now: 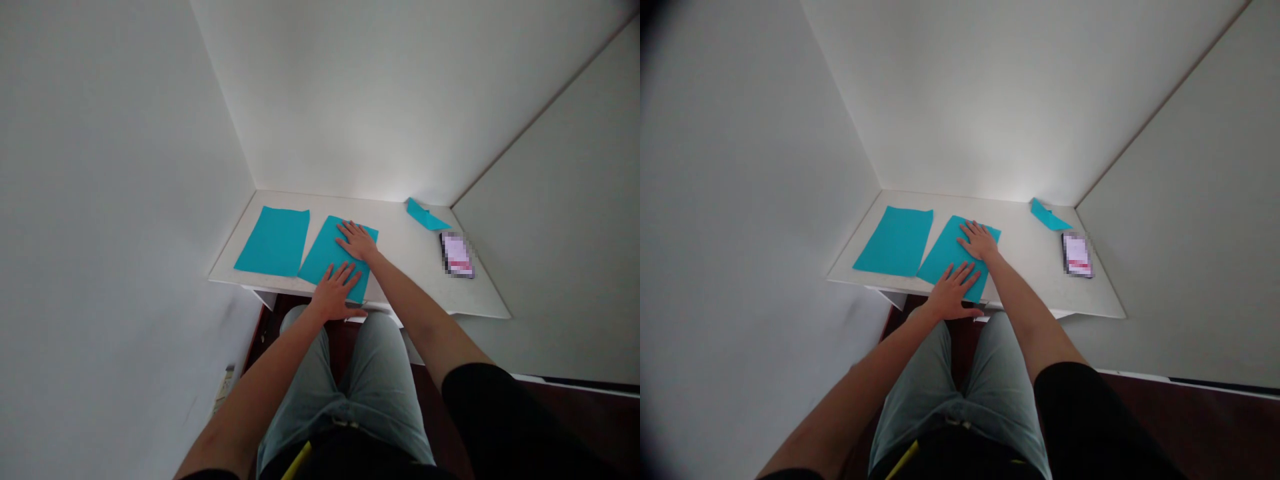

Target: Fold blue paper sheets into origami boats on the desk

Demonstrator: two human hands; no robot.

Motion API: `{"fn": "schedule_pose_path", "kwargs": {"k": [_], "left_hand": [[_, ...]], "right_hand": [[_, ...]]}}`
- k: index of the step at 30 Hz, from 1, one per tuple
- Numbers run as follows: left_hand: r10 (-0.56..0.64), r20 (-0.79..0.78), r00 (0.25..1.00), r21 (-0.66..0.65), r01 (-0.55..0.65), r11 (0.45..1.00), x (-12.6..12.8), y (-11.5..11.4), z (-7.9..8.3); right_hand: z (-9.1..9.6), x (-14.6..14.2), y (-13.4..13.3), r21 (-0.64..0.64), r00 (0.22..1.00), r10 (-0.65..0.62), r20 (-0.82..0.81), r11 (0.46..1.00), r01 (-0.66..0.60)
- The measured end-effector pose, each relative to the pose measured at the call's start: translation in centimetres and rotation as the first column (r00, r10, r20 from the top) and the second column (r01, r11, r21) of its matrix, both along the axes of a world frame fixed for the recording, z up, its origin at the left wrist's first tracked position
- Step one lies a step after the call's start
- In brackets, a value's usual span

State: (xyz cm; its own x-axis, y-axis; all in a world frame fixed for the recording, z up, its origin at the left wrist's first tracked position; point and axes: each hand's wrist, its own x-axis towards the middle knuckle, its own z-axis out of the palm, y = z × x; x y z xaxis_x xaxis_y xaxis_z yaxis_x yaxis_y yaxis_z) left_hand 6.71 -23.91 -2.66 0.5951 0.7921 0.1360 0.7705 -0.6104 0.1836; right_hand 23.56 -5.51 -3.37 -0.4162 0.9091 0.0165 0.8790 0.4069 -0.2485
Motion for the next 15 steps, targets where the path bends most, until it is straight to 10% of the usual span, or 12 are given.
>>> {"fn": "schedule_pose_path", "kwargs": {"k": [10, 15], "left_hand": [[0.016, -0.032, 0.999, 0.059, -0.014, 0.998, 2.3, -2.7, -0.3], [0.089, 0.075, 0.993, -0.107, -0.081, 0.991, 2.6, -2.5, 2.6]], "right_hand": [[-0.8, 0.0, 0.6, 0.017, 0.977, -0.022, -0.213, 1.0, 0.027], [-0.2, 1.4, 0.5, 0.046, 0.691, -0.107, -0.715, 0.979, 0.198]]}}
